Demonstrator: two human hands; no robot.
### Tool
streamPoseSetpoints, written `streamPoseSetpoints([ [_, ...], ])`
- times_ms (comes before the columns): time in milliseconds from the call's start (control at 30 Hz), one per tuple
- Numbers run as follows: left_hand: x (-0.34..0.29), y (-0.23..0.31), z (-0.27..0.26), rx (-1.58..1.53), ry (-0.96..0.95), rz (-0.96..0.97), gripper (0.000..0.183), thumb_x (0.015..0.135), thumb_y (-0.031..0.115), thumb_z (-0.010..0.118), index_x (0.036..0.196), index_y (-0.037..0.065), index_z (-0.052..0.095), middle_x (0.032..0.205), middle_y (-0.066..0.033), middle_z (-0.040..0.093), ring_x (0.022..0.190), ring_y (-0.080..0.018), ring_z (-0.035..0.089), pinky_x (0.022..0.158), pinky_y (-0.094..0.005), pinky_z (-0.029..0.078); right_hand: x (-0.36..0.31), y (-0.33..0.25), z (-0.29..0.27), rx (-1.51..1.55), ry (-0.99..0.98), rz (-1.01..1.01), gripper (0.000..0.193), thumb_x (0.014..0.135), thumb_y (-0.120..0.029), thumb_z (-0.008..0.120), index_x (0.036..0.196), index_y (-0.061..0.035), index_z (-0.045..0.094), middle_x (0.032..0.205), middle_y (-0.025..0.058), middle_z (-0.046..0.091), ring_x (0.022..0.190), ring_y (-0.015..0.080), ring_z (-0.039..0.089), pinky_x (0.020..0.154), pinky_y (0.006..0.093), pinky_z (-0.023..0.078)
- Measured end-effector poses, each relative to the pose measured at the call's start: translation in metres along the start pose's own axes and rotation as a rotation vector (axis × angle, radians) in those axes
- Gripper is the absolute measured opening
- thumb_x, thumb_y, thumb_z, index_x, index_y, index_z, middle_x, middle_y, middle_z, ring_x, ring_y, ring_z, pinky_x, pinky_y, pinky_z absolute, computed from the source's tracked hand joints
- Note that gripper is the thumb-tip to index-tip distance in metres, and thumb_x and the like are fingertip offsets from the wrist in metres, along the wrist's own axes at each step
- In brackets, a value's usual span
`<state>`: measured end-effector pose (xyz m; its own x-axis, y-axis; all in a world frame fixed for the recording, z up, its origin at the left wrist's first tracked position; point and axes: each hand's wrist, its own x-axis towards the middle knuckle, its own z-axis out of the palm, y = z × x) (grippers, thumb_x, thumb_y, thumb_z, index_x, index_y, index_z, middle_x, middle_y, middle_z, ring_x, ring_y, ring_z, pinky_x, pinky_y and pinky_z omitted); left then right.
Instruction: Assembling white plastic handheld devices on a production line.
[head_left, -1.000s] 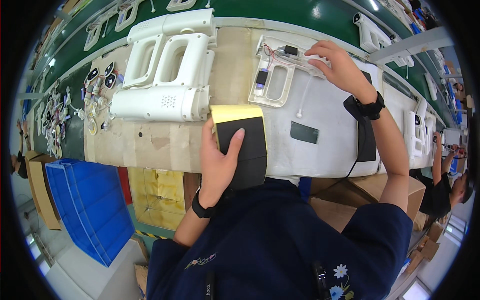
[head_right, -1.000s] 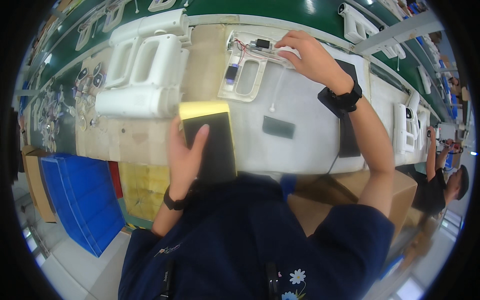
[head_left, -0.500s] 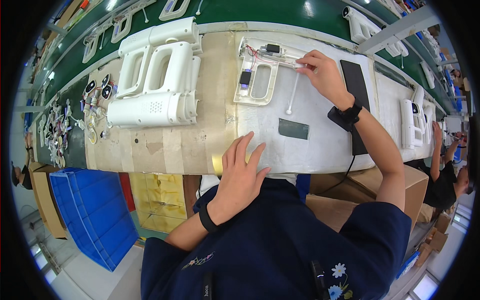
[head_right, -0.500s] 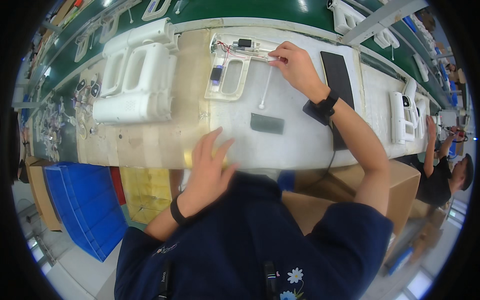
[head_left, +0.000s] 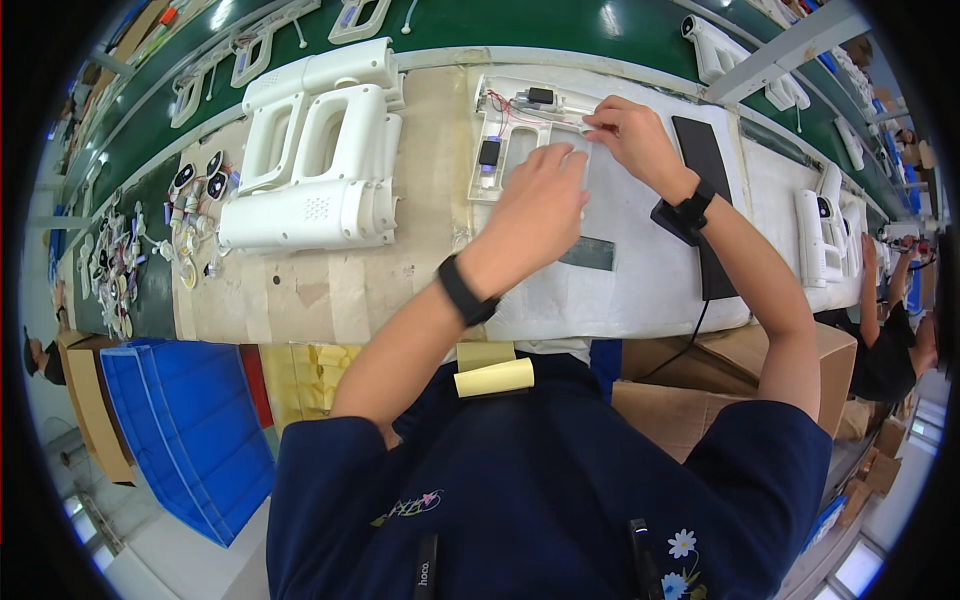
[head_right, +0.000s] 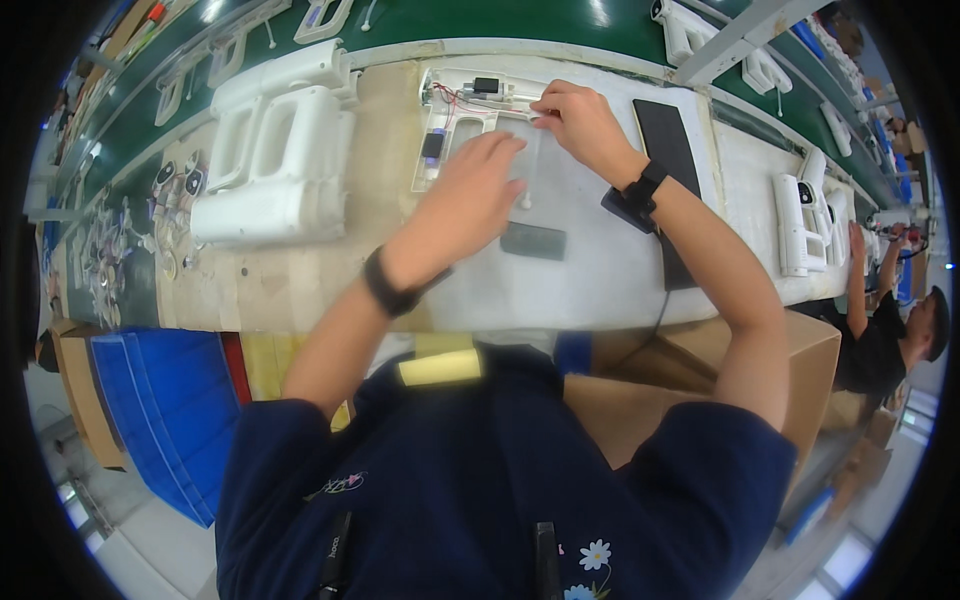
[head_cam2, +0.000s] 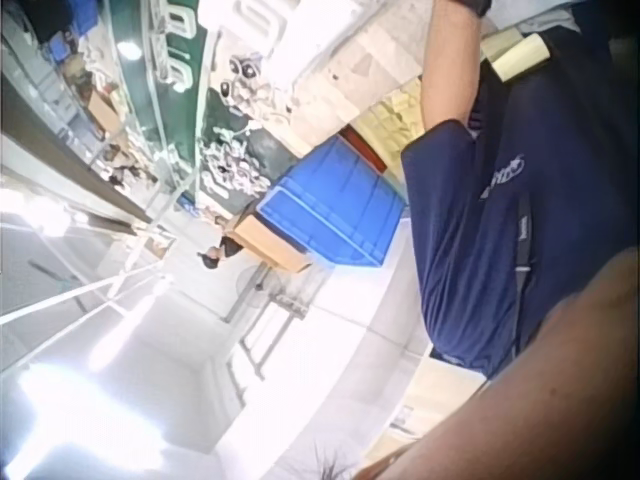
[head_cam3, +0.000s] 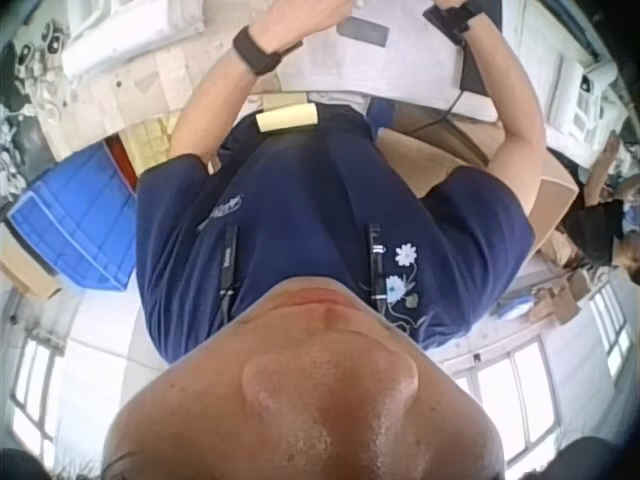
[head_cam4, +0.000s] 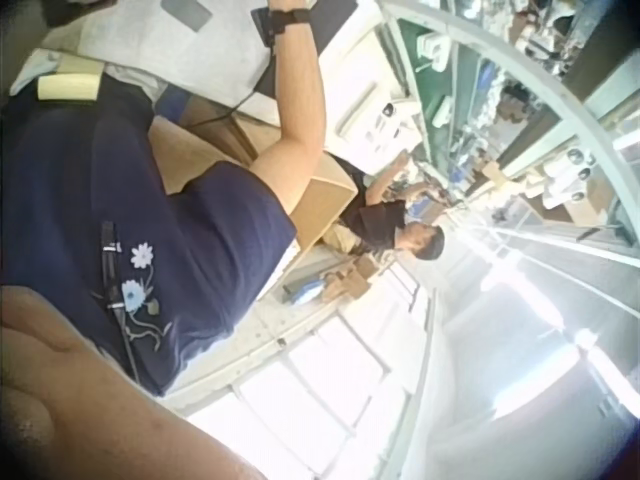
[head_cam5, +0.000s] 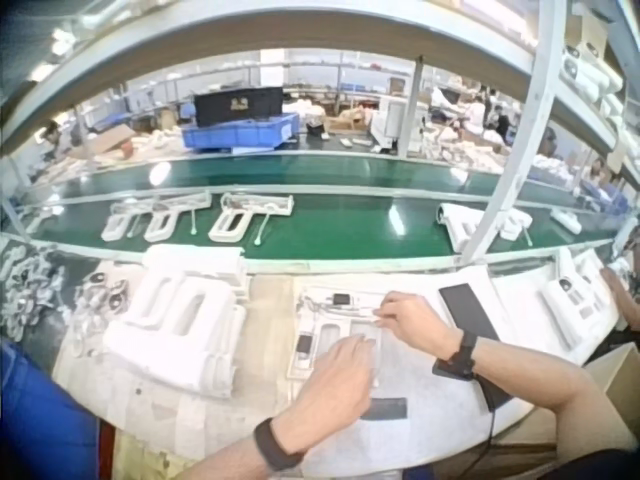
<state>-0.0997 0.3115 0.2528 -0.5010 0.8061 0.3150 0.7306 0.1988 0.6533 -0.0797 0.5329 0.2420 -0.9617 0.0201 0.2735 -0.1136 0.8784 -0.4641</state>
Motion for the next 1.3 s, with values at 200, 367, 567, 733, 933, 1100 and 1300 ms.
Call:
streamPoseSetpoints([
  [200, 0.03, -0.021, 0.076, 0.39, 0.237, 0.071, 0.052, 0.078, 0.004, 0.052, 0.126, -0.015, 0.044, 0.131, -0.0291, 0.045, 0.12, -0.0429, 0.044, 0.1, -0.0479, 0.038, 0.002, 0.006, -0.008, 0.173, 0.004, 0.034, 0.027, 0.082, 0.001, 0.061, 0.109, 0.0006, 0.063, 0.092, 0.0143, 0.067, 0.083, 0.0261, 0.068, 0.076, 0.0348, 0.054],
  [367, 0.038, -0.008, 0.086, 0.571, 0.082, -0.112, 0.053, 0.086, 0.014, 0.048, 0.133, -0.009, 0.044, 0.141, -0.0235, 0.042, 0.124, -0.035, 0.044, 0.1, -0.0453, 0.036, 0.017, 0.008, -0.037, 0.206, -0.248, 0.288, 0.026, 0.086, 0.002, 0.052, 0.111, 0.0038, 0.058, 0.099, 0.0184, 0.065, 0.088, 0.0237, 0.069, 0.076, 0.0323, 0.053],
  [567, 0.035, -0.01, 0.077, 0.624, -0.068, -0.13, 0.048, 0.089, 0.018, 0.049, 0.133, 0.0, 0.05, 0.137, -0.0176, 0.048, 0.125, -0.0318, 0.043, 0.099, -0.0445, 0.033, 0.129, -0.148, -0.015, 0.213, -0.139, -0.394, 0.022, 0.086, 0.002, 0.056, 0.107, 0.0016, 0.062, 0.1, 0.0144, 0.066, 0.089, 0.0248, 0.066, 0.081, 0.0324, 0.051],
  [733, 0.042, -0.005, 0.09, 0.918, 0.116, -0.195, 0.044, 0.089, 0.02, 0.048, 0.128, -0.001, 0.053, 0.127, -0.0128, 0.051, 0.115, -0.0291, 0.046, 0.095, -0.0422, 0.036, 0.213, -0.187, 0.065, -0.1, -0.164, -0.684, 0.031, 0.084, -0.008, 0.062, 0.115, -0.0026, 0.06, 0.111, 0.0156, 0.06, 0.107, 0.033, 0.057, 0.094, 0.0385, 0.046],
  [933, 0.041, -0.005, 0.086, 0.697, 0.061, -0.134, 0.045, 0.088, 0.019, 0.048, 0.128, -0.001, 0.052, 0.127, -0.0126, 0.049, 0.118, -0.0284, 0.042, 0.097, -0.0441, 0.036, 0.263, -0.186, 0.112, -0.164, -0.323, -0.487, 0.062, 0.075, -0.022, 0.075, 0.127, 0.0019, 0.052, 0.114, 0.0234, 0.059, 0.11, 0.0384, 0.055, 0.096, 0.0421, 0.044],
  [1100, 0.04, -0.013, 0.091, 0.67, 0.066, -0.154, 0.05, 0.089, 0.018, 0.047, 0.134, -0.003, 0.047, 0.139, -0.0149, 0.045, 0.127, -0.0291, 0.043, 0.1, -0.044, 0.037, 0.272, -0.178, 0.094, -0.175, -0.107, -0.543, 0.05, 0.074, -0.024, 0.075, 0.115, 0.001, 0.057, 0.1, 0.0219, 0.065, 0.094, 0.0383, 0.063, 0.085, 0.043, 0.05],
  [1300, 0.034, -0.015, 0.082, 0.699, 0.152, -0.094, 0.053, 0.085, 0.014, 0.05, 0.135, -0.004, 0.045, 0.138, -0.0158, 0.046, 0.117, -0.0286, 0.047, 0.093, -0.0396, 0.039, 0.207, -0.142, -0.039, 0.043, 0.151, -0.558, 0.038, 0.077, -0.011, 0.068, 0.109, 0.0075, 0.059, 0.104, 0.0262, 0.064, 0.099, 0.0376, 0.062, 0.086, 0.0404, 0.05],
])
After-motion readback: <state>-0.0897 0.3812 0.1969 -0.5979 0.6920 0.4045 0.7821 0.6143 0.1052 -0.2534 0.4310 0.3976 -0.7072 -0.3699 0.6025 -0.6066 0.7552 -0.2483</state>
